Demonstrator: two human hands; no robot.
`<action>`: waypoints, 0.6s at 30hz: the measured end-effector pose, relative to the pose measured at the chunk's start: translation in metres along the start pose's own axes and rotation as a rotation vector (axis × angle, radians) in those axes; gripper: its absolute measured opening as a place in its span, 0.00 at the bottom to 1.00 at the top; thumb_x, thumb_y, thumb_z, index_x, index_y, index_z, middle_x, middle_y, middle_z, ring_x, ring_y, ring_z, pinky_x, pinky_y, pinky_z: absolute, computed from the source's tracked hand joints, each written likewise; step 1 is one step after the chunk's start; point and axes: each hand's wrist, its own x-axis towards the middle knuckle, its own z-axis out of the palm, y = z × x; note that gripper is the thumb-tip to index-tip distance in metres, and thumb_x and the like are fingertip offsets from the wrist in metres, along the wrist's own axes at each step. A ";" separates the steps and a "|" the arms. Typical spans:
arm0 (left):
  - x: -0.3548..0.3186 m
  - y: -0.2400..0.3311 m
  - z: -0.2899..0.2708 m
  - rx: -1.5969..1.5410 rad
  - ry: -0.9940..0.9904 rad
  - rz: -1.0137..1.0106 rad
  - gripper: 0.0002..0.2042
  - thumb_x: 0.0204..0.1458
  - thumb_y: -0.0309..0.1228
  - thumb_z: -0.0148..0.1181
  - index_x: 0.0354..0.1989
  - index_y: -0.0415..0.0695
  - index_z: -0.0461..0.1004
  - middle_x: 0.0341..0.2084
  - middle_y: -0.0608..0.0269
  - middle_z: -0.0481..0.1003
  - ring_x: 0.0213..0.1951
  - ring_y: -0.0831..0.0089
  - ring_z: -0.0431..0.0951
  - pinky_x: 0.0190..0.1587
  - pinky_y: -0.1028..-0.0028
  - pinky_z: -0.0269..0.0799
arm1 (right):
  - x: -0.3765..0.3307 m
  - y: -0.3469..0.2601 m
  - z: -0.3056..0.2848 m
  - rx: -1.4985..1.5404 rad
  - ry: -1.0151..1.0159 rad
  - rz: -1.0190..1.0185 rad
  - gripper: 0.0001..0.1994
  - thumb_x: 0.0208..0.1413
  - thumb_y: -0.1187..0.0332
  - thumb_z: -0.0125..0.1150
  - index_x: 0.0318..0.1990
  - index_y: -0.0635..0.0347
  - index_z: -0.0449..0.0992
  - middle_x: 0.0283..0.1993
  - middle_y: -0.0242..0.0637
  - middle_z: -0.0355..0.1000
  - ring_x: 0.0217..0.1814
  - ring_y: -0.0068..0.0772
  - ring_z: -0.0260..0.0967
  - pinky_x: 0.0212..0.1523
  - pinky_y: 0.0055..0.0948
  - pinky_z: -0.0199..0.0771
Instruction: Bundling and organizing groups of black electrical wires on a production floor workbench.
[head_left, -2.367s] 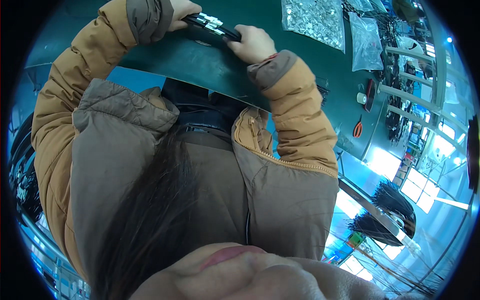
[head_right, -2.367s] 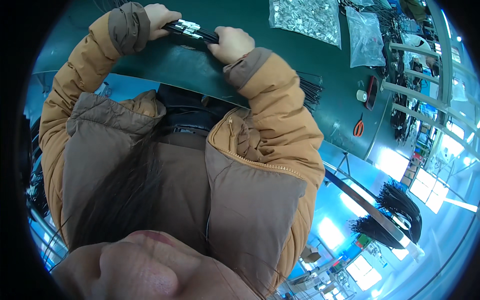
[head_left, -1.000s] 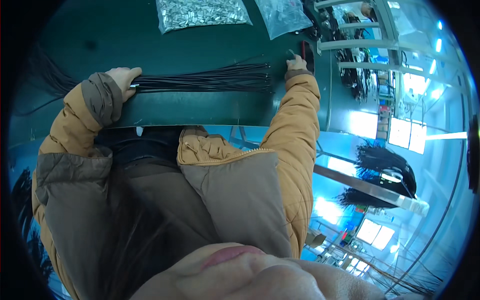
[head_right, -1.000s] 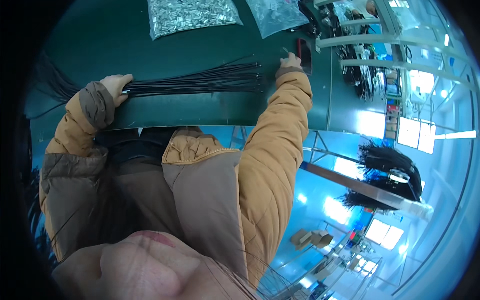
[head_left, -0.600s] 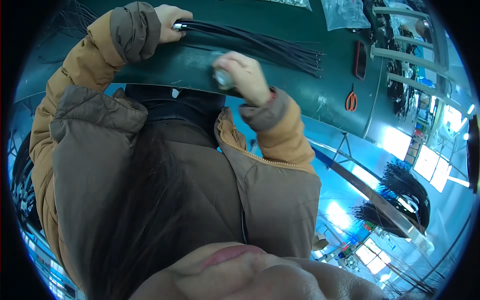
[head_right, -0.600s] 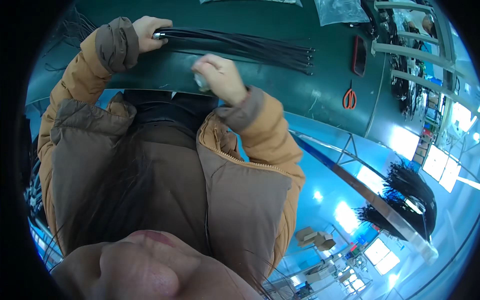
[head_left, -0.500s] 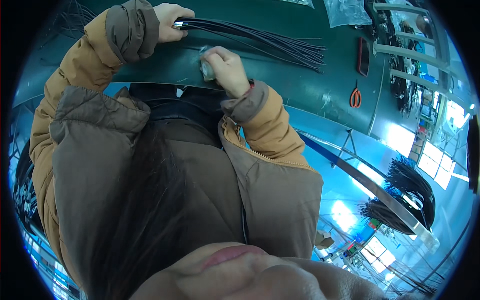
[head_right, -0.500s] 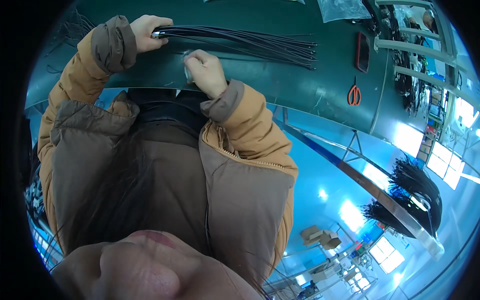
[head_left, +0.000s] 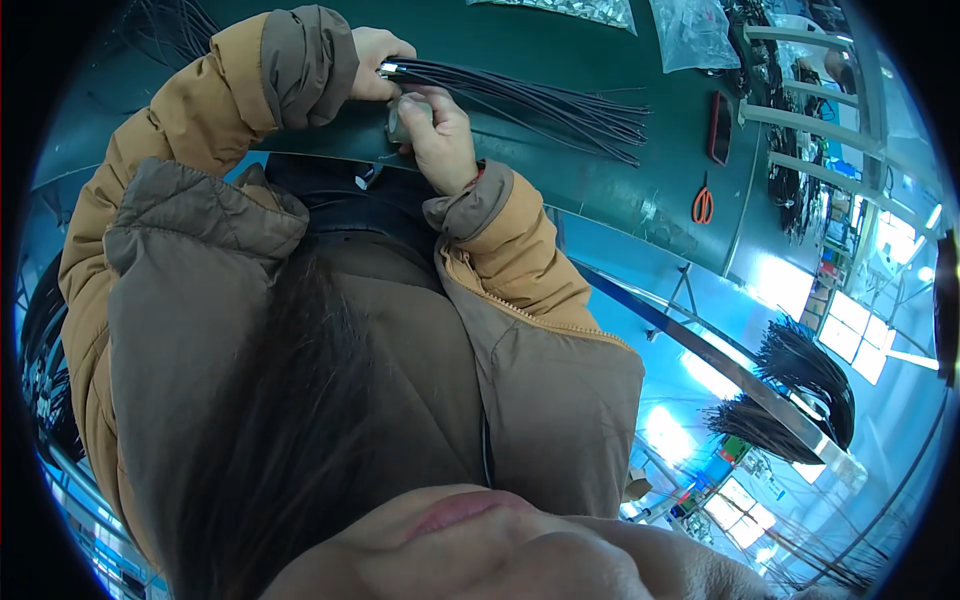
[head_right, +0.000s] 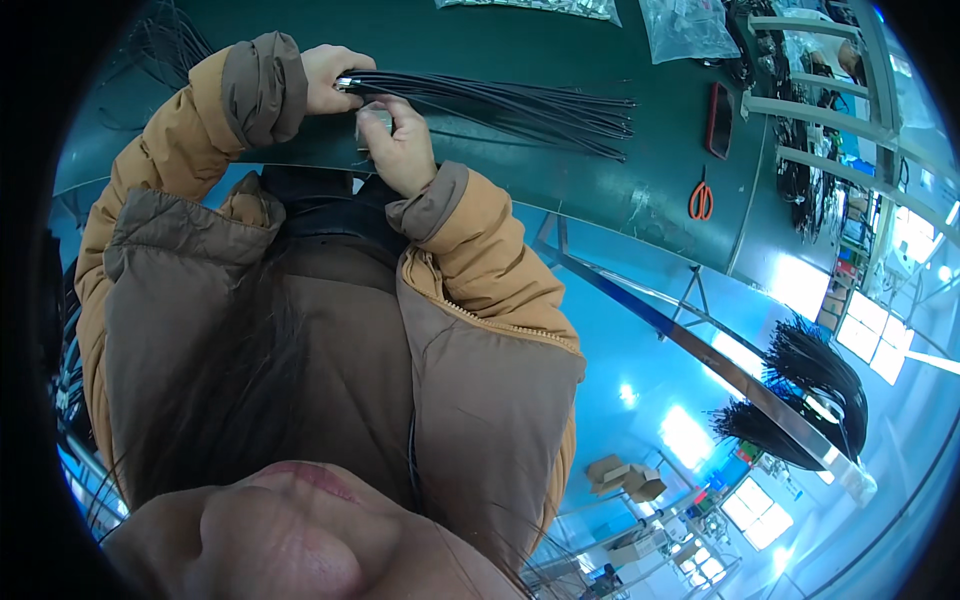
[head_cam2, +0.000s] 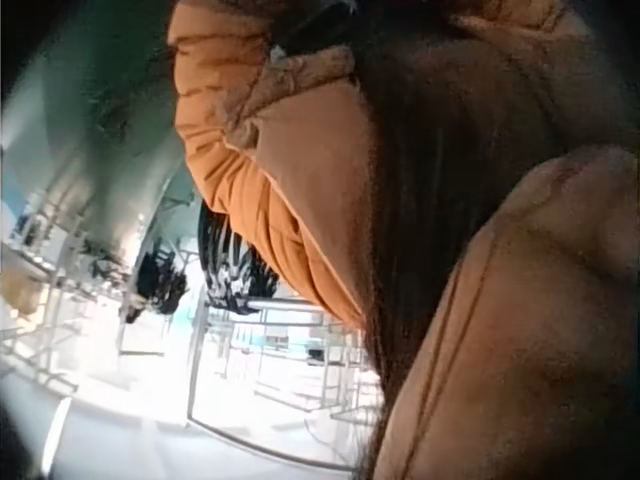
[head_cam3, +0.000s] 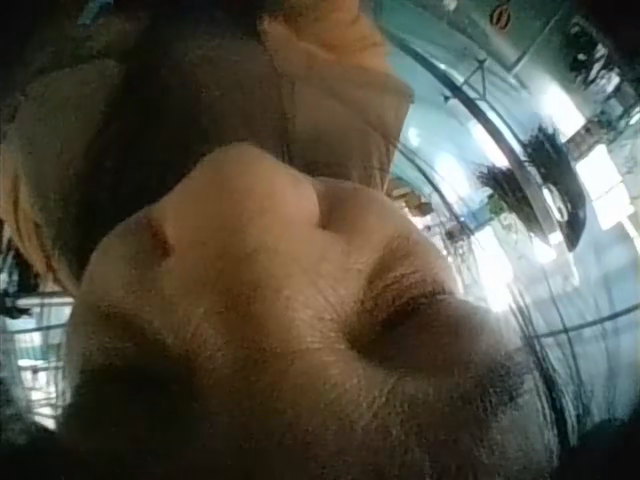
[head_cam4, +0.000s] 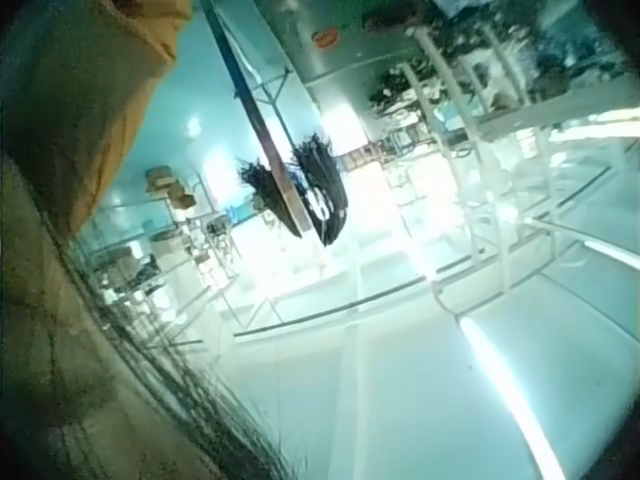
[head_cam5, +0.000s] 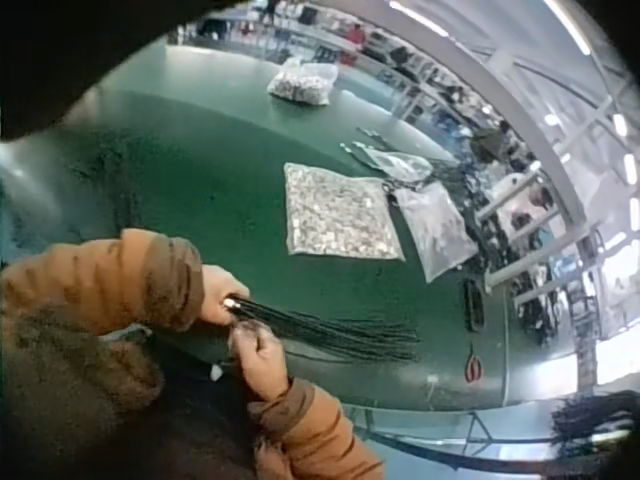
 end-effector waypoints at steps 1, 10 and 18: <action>0.000 0.000 0.002 -0.002 -0.001 0.001 0.20 0.42 0.31 0.61 0.47 0.42 0.72 0.28 0.49 0.77 0.32 0.56 0.78 0.37 0.67 0.73 | -0.001 0.000 0.003 0.040 -0.002 0.030 0.15 0.58 0.62 0.54 0.45 0.67 0.71 0.37 0.32 0.70 0.30 0.18 0.68 0.25 0.18 0.69; -0.003 0.000 0.025 0.207 0.195 -0.022 0.15 0.44 0.33 0.62 0.41 0.44 0.72 0.26 0.50 0.77 0.33 0.52 0.78 0.37 0.62 0.73 | -0.005 -0.002 0.001 0.002 -0.039 0.129 0.18 0.59 0.59 0.53 0.48 0.65 0.68 0.36 0.33 0.71 0.32 0.18 0.69 0.24 0.16 0.70; 0.003 -0.016 0.043 0.290 0.216 0.036 0.16 0.45 0.29 0.61 0.42 0.45 0.66 0.31 0.51 0.74 0.34 0.49 0.76 0.34 0.59 0.72 | -0.015 -0.018 -0.017 0.302 -0.139 0.479 0.22 0.61 0.49 0.47 0.43 0.63 0.69 0.33 0.37 0.72 0.25 0.23 0.69 0.20 0.16 0.69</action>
